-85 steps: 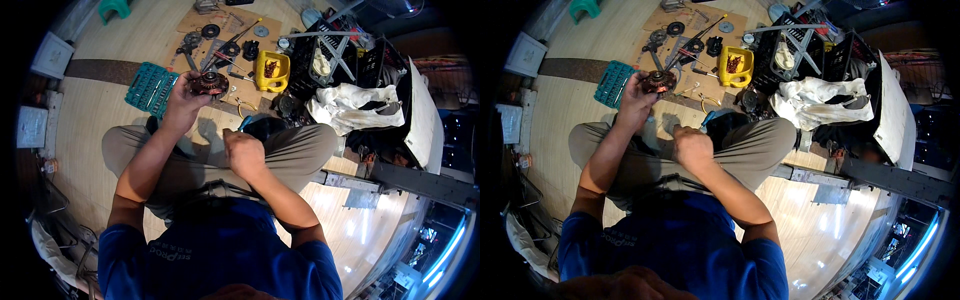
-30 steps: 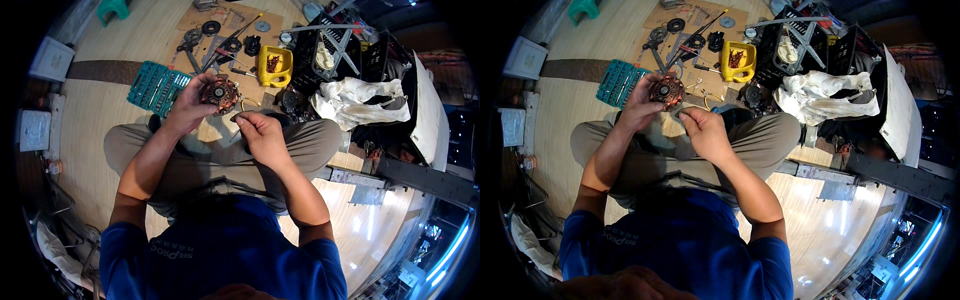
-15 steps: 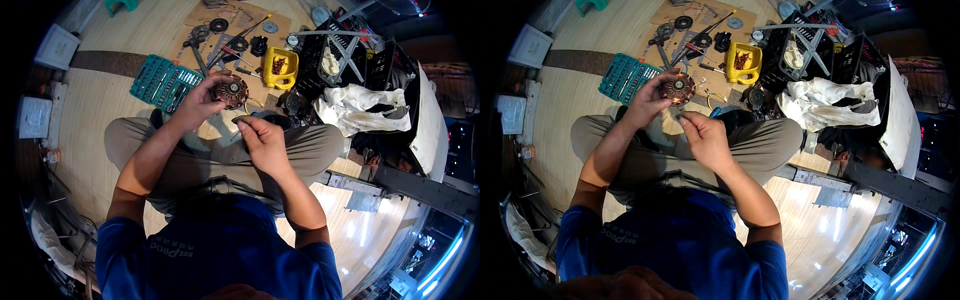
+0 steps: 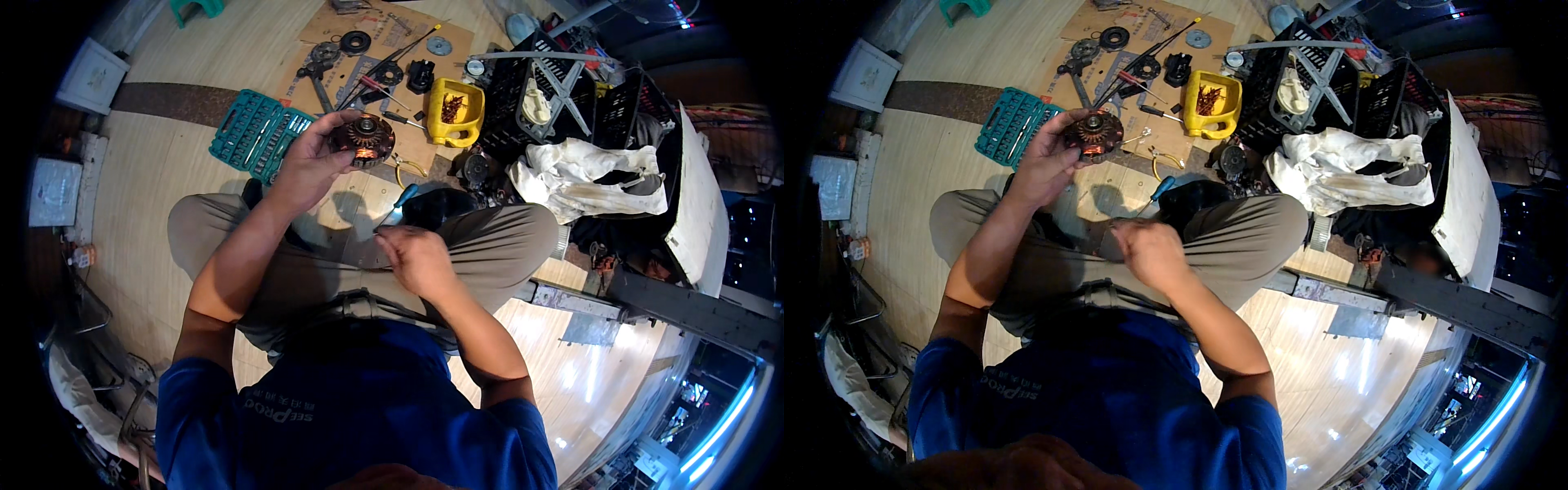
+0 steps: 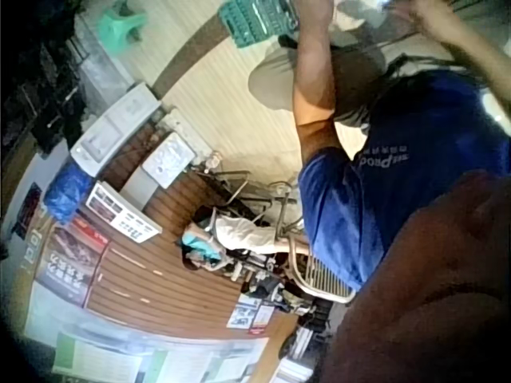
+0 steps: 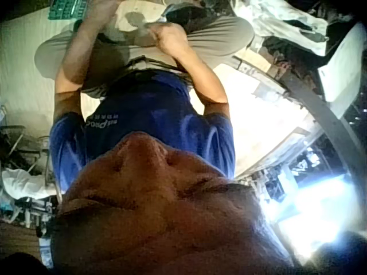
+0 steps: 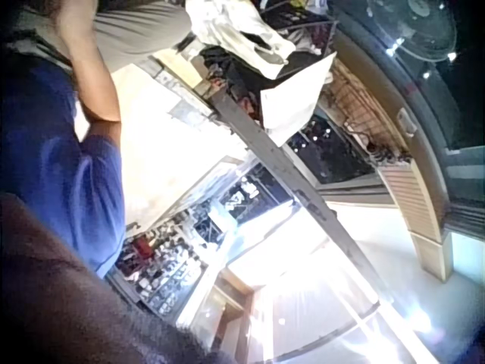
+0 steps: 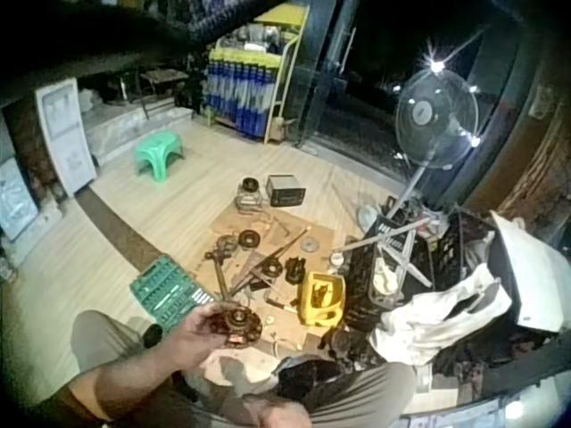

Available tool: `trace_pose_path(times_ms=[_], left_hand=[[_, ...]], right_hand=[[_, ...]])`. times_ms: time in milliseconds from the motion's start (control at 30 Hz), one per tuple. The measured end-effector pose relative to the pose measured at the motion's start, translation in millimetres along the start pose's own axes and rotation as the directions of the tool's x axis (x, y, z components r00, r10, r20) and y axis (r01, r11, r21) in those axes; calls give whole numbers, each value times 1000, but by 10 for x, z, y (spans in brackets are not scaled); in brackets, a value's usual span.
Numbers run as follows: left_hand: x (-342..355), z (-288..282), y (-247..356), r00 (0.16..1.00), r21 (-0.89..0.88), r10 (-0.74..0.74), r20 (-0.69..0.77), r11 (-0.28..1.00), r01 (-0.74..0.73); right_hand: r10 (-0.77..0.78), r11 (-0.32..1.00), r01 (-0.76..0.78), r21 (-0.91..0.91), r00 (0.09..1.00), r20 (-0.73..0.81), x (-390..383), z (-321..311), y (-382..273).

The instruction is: The person manipulates an electric motor component, using a small tool to separate or adjust internal wiring and coils.

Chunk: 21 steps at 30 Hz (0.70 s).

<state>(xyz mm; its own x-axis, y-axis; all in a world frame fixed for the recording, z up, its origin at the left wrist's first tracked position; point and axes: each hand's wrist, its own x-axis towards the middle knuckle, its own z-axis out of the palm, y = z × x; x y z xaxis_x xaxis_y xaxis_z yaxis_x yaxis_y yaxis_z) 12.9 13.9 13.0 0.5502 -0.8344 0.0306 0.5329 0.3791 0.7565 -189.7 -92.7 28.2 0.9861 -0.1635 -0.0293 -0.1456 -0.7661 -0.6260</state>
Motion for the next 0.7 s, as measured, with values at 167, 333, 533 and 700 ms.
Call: trace_pose_path(times_ms=[167, 333, 533, 700], left_hand=[[-13, -40, 29, 1000, -21, 14, 25, 1000, -13], [12, 18, 20, 999, -24, 21, 39, 999, -20], [74, 4, 40, 998, -131, -36, 58, 990, 44], [115, -282, -135, 991, -137, -47, -126, 990, 30]], right_hand=[[214, 973, -180, 145, 938, -273, -168, -447, -29], [373, 924, -309, 226, 861, -346, -403, -686, 163], [517, 846, -378, 377, 756, -401, -606, -826, 506], [551, 818, -326, 473, 680, -484, -707, -919, 923]])
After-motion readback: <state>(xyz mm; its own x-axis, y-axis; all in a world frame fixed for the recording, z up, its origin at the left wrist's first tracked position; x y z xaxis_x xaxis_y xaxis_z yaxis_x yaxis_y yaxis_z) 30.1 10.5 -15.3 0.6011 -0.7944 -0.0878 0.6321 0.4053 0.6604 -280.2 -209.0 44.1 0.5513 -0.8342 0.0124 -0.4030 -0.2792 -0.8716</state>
